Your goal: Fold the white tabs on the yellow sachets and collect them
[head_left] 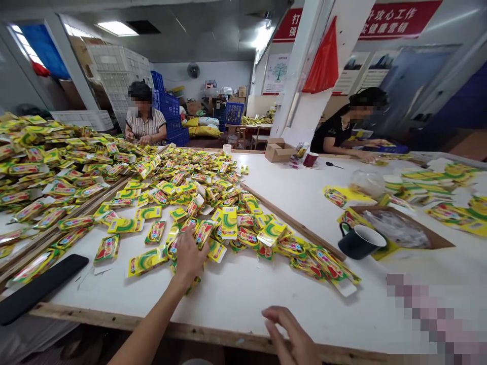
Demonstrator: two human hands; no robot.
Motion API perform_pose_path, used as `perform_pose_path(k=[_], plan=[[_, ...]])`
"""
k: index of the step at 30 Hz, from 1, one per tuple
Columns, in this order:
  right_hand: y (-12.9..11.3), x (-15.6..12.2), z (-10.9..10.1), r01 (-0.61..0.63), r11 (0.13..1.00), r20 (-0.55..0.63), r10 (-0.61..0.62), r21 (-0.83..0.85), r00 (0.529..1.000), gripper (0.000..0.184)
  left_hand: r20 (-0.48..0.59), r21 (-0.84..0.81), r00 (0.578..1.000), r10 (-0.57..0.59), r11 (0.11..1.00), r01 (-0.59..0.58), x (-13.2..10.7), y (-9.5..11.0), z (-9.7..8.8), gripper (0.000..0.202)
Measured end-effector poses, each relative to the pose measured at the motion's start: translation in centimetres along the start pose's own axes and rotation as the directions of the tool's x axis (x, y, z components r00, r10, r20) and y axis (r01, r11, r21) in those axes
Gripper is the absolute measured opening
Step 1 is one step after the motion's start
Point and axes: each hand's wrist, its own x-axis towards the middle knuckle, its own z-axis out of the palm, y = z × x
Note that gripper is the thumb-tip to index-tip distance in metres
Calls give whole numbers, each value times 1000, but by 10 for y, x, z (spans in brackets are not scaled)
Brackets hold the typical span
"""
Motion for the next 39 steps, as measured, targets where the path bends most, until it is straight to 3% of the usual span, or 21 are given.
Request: perform_pose_path(k=[4, 7, 9, 12, 14, 16, 19, 24, 29, 34, 39], plan=[[-18, 13, 48, -100, 963, -7, 105, 249, 994, 27, -39, -369, 993, -113, 925, 91, -74, 20, -14, 51], [-18, 22, 70, -149, 894, -29, 178, 423, 984, 42, 129, -517, 990, -53, 848, 113, -122, 42, -9, 55], [-13, 27, 75, -158, 882, -42, 196, 445, 980, 42, 233, -604, 972, -18, 781, 160, -133, 50, -5, 60], [-3, 26, 71, -176, 890, 14, 187, 420, 982, 39, 374, -698, 927, 26, 667, 262, -125, 49, -4, 59], [2, 23, 66, -178, 892, 36, 179, 415, 983, 42, 472, -715, 880, 59, 610, 342, -113, 45, -7, 48], [3, 20, 62, -158, 901, 10, 168, 405, 986, 40, 546, -703, 832, 94, 592, 394, -104, 41, -11, 36], [0, 23, 57, -112, 928, 14, 115, 356, 993, 23, 591, -684, 797, 122, 601, 414, -99, 38, -16, 26], [-4, 40, 53, -31, 951, -2, 33, 307, 999, 21, 534, -711, 836, 127, 602, 363, -95, 41, -13, 20], [2, 41, 56, -54, 929, -102, 98, 367, 990, 20, 471, -776, 876, 107, 523, 353, -94, 46, -9, 29], [-11, 35, 54, 15, 939, -40, -2, 343, 999, 14, 447, -724, 883, 145, 638, 261, -94, 48, -20, 13], [-23, 37, 53, -3, 949, -64, 24, 316, 998, 20, 428, -687, 901, 73, 673, 272, -95, 49, -23, 15]])
